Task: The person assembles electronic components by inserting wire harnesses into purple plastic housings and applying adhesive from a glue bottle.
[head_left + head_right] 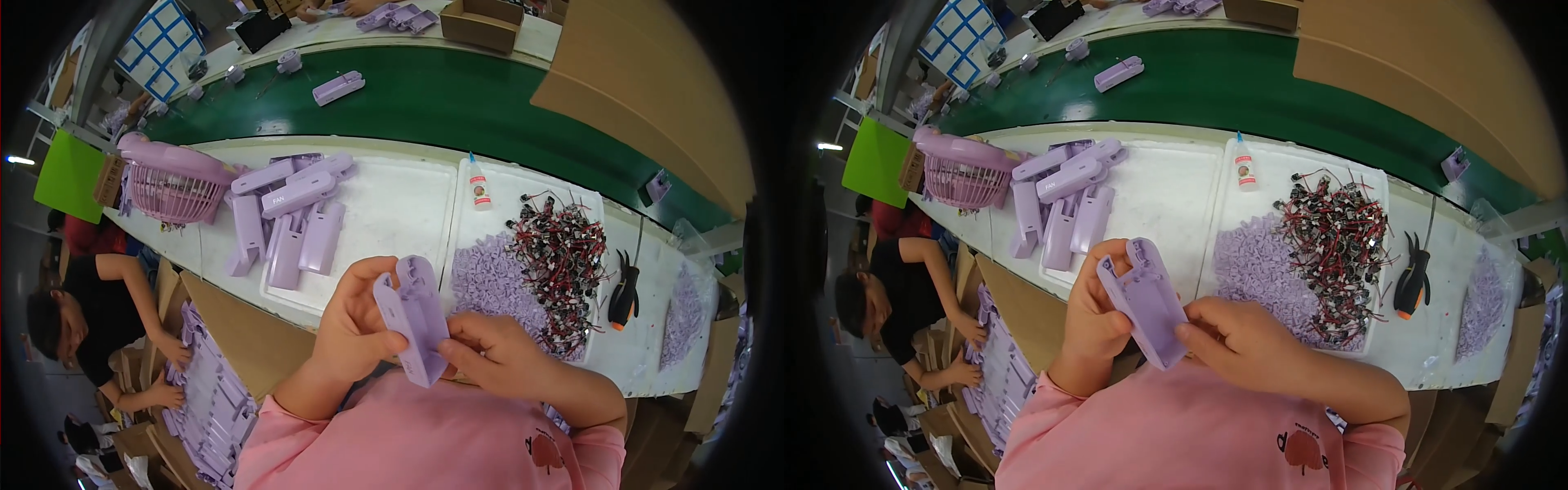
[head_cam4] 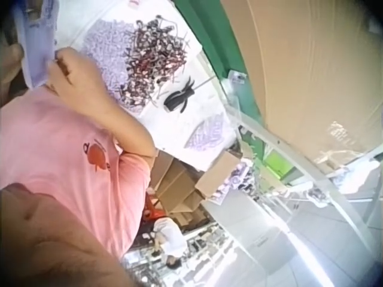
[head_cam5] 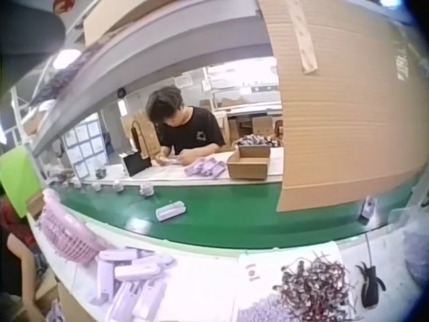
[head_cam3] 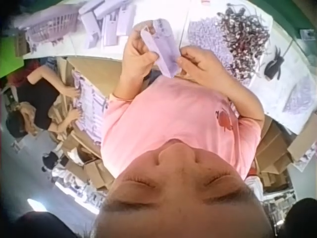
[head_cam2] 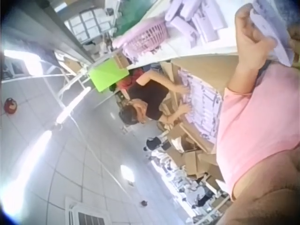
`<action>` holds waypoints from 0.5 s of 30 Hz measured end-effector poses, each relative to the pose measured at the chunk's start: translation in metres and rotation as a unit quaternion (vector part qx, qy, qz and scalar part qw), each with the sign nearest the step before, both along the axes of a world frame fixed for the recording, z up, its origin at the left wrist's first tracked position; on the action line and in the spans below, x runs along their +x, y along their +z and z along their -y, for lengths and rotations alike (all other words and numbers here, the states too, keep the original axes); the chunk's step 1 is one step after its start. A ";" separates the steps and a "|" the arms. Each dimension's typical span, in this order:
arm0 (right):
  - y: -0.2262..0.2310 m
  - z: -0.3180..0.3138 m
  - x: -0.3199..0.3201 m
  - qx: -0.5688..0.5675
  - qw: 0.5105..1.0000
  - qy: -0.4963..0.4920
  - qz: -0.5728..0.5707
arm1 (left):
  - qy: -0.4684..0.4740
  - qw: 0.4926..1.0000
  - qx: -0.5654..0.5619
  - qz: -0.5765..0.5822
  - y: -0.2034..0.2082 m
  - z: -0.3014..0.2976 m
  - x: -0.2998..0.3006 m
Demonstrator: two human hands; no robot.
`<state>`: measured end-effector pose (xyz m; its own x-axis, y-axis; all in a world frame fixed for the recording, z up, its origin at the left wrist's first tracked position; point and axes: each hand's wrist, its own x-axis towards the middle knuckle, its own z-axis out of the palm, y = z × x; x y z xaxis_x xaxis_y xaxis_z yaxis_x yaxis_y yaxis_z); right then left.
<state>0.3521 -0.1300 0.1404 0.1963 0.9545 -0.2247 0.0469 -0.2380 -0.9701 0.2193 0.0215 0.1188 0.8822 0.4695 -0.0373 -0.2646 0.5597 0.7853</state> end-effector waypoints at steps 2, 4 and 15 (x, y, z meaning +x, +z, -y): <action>0.005 0.000 0.001 -0.007 0.999 0.009 0.038 | -0.047 0.998 0.000 0.050 -0.004 -0.001 -0.002; 0.004 0.001 0.000 -0.012 1.000 0.001 0.024 | -0.051 0.996 0.025 0.066 -0.003 0.000 -0.002; -0.017 0.007 -0.004 -0.027 0.998 -0.021 0.059 | -0.069 0.988 0.123 0.059 -0.002 0.019 0.000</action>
<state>0.3482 -0.1373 0.1237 0.2629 0.9323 -0.2484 0.1483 -0.2935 -0.9444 0.2198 0.0027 0.1164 0.9301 0.3260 0.1695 -0.2965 0.3934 0.8702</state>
